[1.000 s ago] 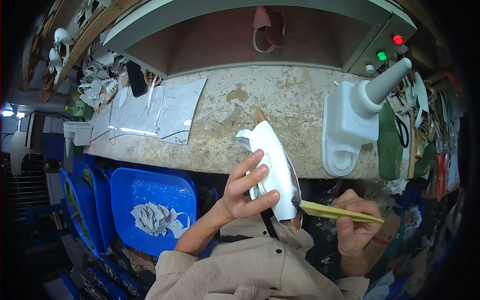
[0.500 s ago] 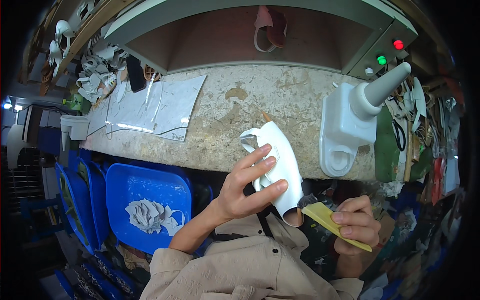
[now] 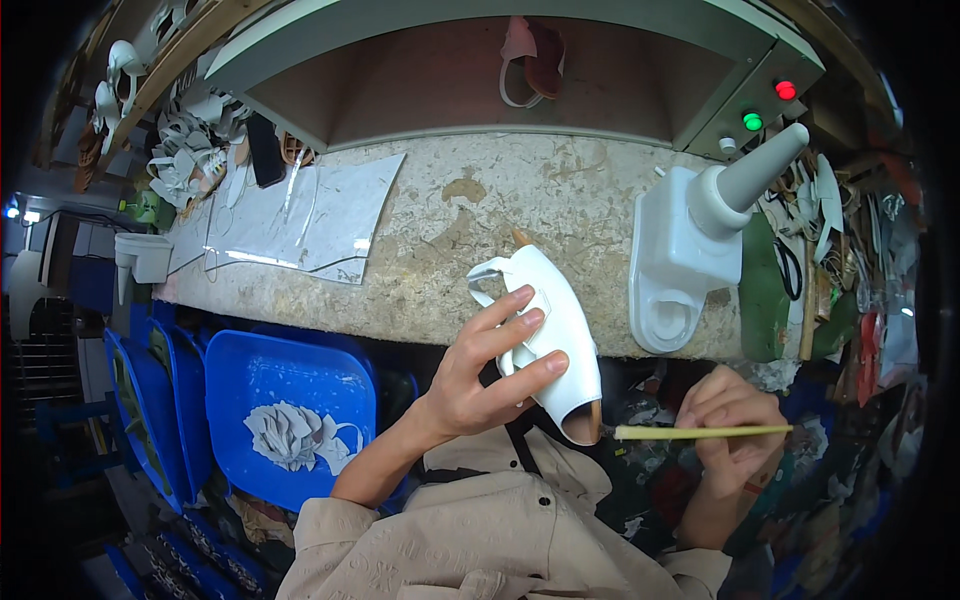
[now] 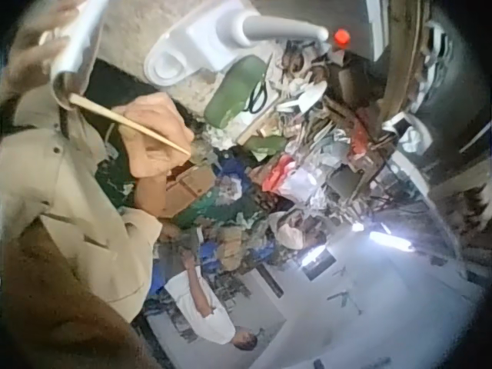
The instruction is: The person paints the white upper part of a slipper using a yellow brush. They hold the slipper in their left hand and apply paint to the edges and interior surfaces. After finishing one slipper, they place it on a wooden shelf and pick up another slipper to repeat the process.
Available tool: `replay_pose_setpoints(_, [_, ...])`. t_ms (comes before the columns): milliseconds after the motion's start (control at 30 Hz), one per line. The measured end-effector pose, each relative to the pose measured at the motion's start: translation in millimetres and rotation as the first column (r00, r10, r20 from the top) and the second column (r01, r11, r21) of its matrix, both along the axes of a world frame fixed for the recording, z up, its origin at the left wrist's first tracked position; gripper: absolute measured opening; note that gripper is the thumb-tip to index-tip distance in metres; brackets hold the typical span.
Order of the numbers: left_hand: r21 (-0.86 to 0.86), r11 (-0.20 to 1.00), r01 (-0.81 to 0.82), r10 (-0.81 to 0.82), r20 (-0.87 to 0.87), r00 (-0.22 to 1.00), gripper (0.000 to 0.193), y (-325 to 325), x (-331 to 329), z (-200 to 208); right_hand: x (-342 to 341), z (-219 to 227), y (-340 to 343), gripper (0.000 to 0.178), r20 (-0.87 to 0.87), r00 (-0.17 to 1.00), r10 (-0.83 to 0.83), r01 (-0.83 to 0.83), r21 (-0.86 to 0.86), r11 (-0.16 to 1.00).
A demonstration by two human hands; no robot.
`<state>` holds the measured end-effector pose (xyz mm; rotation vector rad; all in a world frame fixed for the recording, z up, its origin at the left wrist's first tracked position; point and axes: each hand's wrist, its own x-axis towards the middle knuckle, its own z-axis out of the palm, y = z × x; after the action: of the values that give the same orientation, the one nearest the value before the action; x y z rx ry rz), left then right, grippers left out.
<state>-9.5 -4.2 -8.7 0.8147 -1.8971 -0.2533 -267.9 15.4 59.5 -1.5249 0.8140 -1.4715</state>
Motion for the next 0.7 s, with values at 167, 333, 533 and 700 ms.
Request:
replay_pose_setpoints(167, [-0.036, 0.999, 0.037, -0.036, 0.039, 0.999, 0.056, -1.8, 2.8, 2.0, -4.6, 3.7, -21.6, 0.014, 0.057, 0.995, 0.086, -0.092, 0.127, 0.988])
replay_pose_setpoints(333, [-0.035, 0.999, 0.024, -0.024, 0.010, 1.000, 0.053, -4.0, 5.8, 1.9, -1.1, 1.9, -24.0, 0.016, 0.113, 0.987, 0.115, -0.124, 0.071, 0.990])
replay_pose_setpoints(533, [-0.068, 0.994, 0.083, -0.083, 0.005, 0.997, 0.050, -4.6, 9.8, 1.3, 0.7, -3.1, -19.8, 0.018, 0.247, 0.959, 0.142, -0.207, 0.262, 0.943])
replay_pose_setpoints(700, [-0.104, 0.990, 0.094, -0.098, -0.030, 0.995, 0.047, -3.2, 9.1, -2.3, 9.9, -3.6, -25.2, 0.019, 0.160, 0.987, -0.013, -0.042, 0.332, 0.942])
